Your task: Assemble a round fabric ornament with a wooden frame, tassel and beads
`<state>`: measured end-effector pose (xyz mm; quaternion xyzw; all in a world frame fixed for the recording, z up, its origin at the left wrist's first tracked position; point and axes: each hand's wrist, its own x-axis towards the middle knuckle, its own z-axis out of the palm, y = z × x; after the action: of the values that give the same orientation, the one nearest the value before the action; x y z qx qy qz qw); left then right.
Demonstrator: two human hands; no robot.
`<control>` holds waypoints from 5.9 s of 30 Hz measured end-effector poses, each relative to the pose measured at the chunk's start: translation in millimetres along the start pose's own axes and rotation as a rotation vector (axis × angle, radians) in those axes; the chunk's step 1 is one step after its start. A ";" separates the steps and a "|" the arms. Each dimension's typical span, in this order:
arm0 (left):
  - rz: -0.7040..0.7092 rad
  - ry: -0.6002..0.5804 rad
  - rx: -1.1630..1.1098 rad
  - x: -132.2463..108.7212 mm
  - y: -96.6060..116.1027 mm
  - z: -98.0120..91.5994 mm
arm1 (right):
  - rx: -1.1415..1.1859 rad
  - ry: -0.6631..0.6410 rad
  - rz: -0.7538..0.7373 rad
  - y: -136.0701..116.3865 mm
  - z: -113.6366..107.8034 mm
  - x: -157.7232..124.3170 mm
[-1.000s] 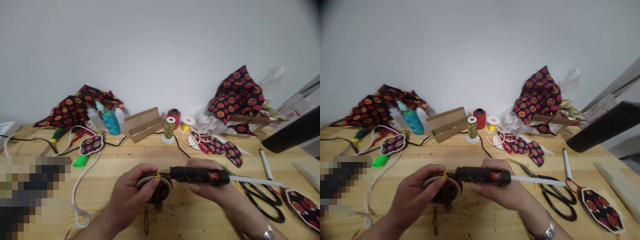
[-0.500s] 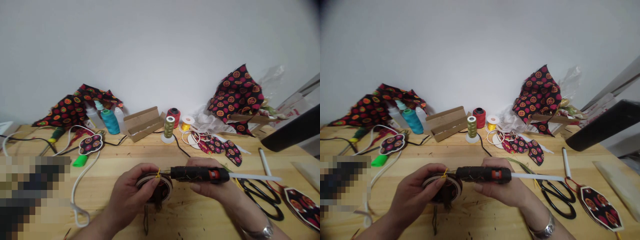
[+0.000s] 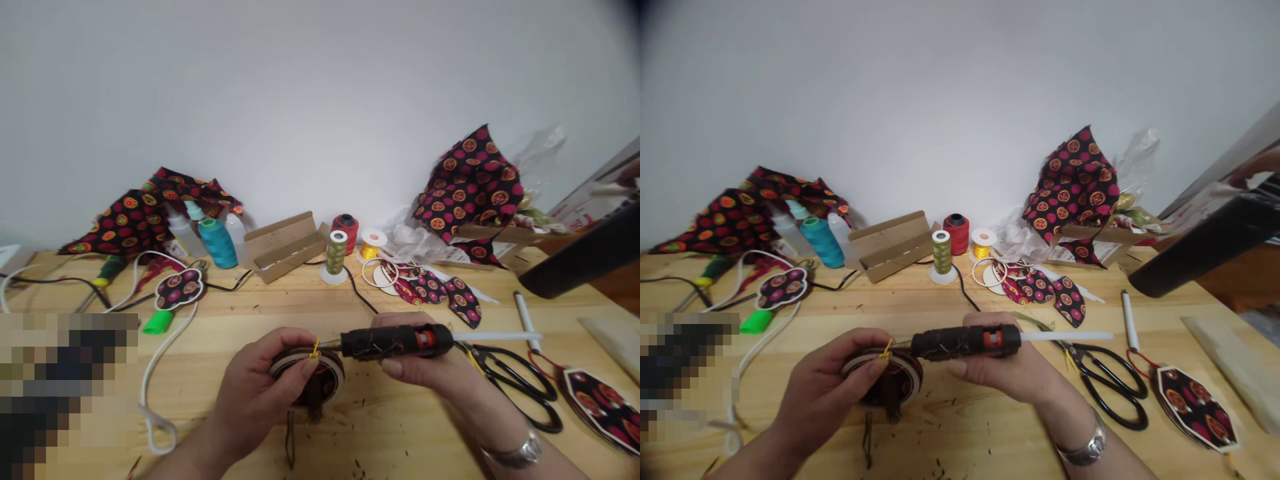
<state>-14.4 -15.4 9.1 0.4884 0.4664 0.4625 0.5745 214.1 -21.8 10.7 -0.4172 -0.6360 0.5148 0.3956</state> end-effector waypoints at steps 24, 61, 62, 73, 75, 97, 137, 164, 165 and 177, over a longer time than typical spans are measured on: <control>0.109 -0.065 0.099 2.2 -0.9 -4.3 | 0.002 0.031 -0.020 -3.3 -2.0 -0.5; 0.112 -0.002 0.015 -3.5 3.4 1.9 | -0.055 -0.048 -0.009 0.2 -2.1 0.3; 0.118 -0.008 0.020 -3.4 3.3 1.6 | -0.053 -0.048 -0.012 0.0 -2.0 0.3; 0.119 -0.063 0.077 -0.4 0.2 -3.9 | -0.070 -0.040 -0.014 -2.8 -2.4 -0.2; 0.125 -0.064 0.076 0.1 -0.8 -4.3 | -0.078 -0.038 -0.017 -3.4 -2.6 -0.6; 0.129 -0.060 0.069 -1.2 0.6 -2.1 | -0.110 -0.023 -0.056 -4.0 -1.7 -0.9; 0.174 -0.048 0.168 -1.3 1.2 -1.0 | -0.128 -0.002 -0.039 -6.4 -2.3 -2.3; 0.139 -0.062 0.018 -3.4 -1.3 0.4 | -0.131 -0.015 -0.018 -5.1 -0.8 -2.1; 0.138 -0.061 0.016 -2.9 -1.6 -0.2 | -0.128 -0.012 -0.022 -4.2 -0.7 -1.9; 0.210 -0.045 -0.014 -0.6 -5.1 -2.8 | -0.077 0.027 -0.075 -3.0 -2.2 -0.4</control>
<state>-16.8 -16.1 3.8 0.5410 0.3963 0.5122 0.5365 215.9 -21.8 14.0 -0.4149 -0.6652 0.4689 0.4069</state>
